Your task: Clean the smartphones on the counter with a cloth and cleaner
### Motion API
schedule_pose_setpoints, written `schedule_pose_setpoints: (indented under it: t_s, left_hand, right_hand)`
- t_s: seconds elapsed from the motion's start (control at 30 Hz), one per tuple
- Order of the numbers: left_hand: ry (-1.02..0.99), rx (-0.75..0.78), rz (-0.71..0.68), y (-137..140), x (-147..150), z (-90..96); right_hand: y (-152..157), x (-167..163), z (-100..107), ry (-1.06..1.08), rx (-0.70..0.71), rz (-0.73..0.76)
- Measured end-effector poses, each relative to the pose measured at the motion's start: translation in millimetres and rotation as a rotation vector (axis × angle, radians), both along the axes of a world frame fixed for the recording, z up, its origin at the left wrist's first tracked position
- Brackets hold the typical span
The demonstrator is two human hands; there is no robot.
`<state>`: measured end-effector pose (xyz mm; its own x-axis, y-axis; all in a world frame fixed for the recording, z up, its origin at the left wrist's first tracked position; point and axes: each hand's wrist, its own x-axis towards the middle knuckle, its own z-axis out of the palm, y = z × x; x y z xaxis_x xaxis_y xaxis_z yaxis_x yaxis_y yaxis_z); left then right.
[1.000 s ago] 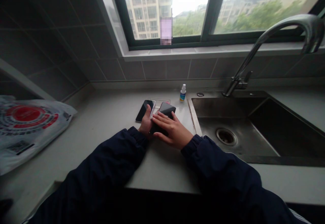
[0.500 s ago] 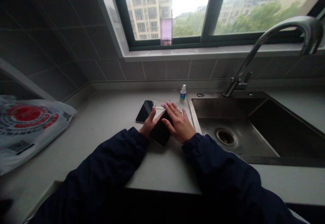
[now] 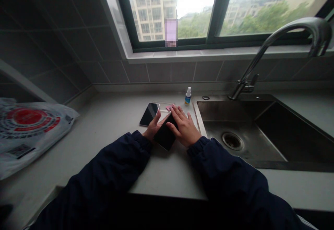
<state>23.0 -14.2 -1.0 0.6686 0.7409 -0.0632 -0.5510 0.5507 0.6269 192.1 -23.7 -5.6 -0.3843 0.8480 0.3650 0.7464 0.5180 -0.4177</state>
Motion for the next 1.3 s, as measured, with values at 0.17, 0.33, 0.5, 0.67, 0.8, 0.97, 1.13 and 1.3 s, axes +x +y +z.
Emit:
schedule_pose_setpoints:
  t_s: [0.17, 0.33, 0.5, 0.67, 0.8, 0.97, 1.13, 1.3]
  left_hand:
    - [0.001, -0.061, 0.037, -0.3, 0.7, 1.8]
    - [-0.02, -0.108, 0.028, -2.1, 1.0, 7.6]
    - [0.004, -0.126, 0.021, -1.0, 0.0, 8.1]
    - [0.031, -0.068, 0.007, 2.0, -2.1, 1.3]
    - [0.012, -0.073, 0.016, 1.7, -2.0, 0.9]
    - [0.03, -0.084, 0.02, 1.0, -1.4, 2.7]
    - [-0.016, -0.056, 0.02, 2.9, -1.2, -1.9]
    - [-0.024, -0.073, 0.025, 3.3, -0.4, -0.4]
  right_hand:
    - [-0.4, -0.5, -0.1, -0.009, -0.006, 0.007]
    - [-0.2, -0.8, -1.3, -0.005, -0.009, 0.012]
    - [0.1, -0.9, -1.0, -0.003, -0.026, 0.014]
    - [0.4, -0.8, -0.3, -0.004, -0.045, 0.023]
    - [0.4, -0.6, -1.0, -0.003, -0.043, 0.026]
    - [0.8, -0.5, -2.4, -0.003, -0.038, 0.028]
    - [0.6, -0.6, -2.3, -0.002, -0.034, 0.035]
    - [-0.3, -0.9, -1.0, 0.003, -0.054, 0.029]
